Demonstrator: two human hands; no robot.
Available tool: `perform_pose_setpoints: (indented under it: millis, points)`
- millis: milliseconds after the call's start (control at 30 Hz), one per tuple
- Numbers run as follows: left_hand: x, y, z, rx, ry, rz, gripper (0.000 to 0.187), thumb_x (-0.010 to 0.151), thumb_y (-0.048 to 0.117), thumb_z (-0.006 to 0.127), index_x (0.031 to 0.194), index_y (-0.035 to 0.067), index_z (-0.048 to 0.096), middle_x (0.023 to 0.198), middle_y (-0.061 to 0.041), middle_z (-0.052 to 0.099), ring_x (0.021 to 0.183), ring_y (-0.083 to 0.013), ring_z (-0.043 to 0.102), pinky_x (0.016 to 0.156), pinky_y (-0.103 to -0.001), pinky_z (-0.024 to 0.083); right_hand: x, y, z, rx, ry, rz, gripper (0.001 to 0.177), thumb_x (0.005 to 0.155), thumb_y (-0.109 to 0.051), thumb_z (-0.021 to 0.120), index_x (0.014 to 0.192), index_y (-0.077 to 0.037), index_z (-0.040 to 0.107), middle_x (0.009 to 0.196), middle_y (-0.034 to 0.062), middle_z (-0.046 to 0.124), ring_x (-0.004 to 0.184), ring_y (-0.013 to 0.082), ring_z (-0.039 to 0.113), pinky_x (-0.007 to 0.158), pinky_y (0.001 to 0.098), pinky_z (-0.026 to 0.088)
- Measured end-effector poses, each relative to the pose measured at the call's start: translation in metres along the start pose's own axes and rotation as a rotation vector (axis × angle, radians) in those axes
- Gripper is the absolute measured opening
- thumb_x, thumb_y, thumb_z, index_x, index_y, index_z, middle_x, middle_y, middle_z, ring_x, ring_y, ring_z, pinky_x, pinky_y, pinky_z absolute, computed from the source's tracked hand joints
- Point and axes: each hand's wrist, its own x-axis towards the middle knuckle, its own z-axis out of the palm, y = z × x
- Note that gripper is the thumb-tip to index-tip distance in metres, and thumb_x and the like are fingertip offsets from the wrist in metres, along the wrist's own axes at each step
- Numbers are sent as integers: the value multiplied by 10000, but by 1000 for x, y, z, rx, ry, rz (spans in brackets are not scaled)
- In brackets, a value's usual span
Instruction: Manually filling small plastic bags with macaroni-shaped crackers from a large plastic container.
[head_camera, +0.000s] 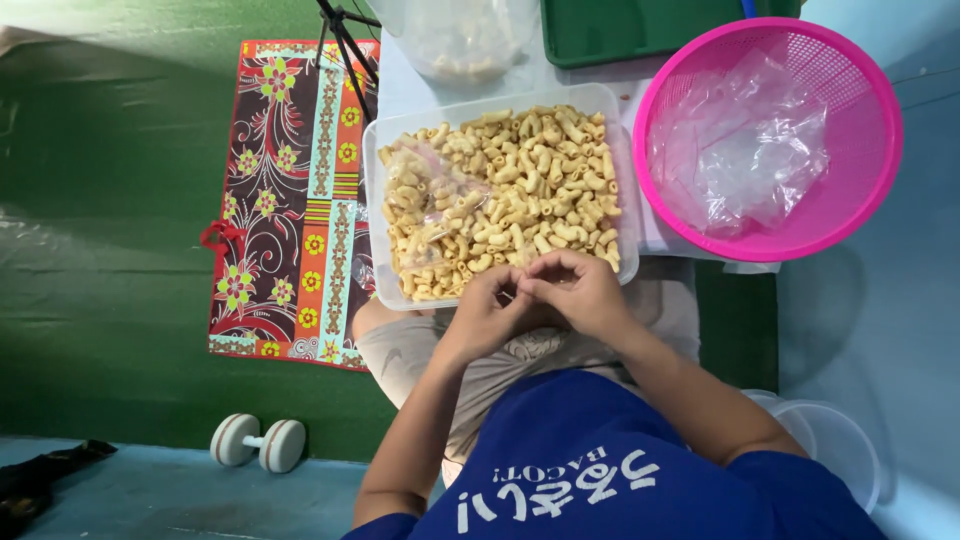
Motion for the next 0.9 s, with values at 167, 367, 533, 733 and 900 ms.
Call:
perform_pose_setpoints:
  millis: [167,367,533,733,900]
  points:
    - [-3,7,0,16,-14,17,126,902,116,778,883,32,687,733,-96,655,736,-170,649,609,-274,553,5,-1,-2,72,-28,30,179,838,-24,828,995,28,761,768,162,754,688,187,762,624,257,639]
    - [-4,-1,-2,-103,-63,7,129,935,124,745,887,34,667,766,-83,632,754,-156,627,615,-250,542,12,13,-3,192,-78,23,154,872,-8,792,990,71,732,748,181,753,701,203,764,658,297,658]
    - [-4,5,-3,-147,-96,15,147,971,148,712,917,35,635,801,-88,619,799,-161,624,644,-261,548,13,17,-3,195,-96,22,180,883,-19,794,1023,82,739,750,185,743,691,193,744,656,299,654]
    - [1,-9,7,-228,53,11,285,925,27,740,1151,-28,574,878,-143,698,773,-166,674,691,-284,603,13,18,-5,101,-54,-32,222,889,-50,800,1085,36,742,784,141,744,725,158,745,709,289,647]
    - [6,-27,8,-367,98,-64,219,933,50,751,1098,-47,644,837,-148,734,718,-181,737,647,-294,637,5,4,-2,18,5,-26,221,869,-72,828,1074,-12,771,873,116,752,795,148,737,753,281,639]
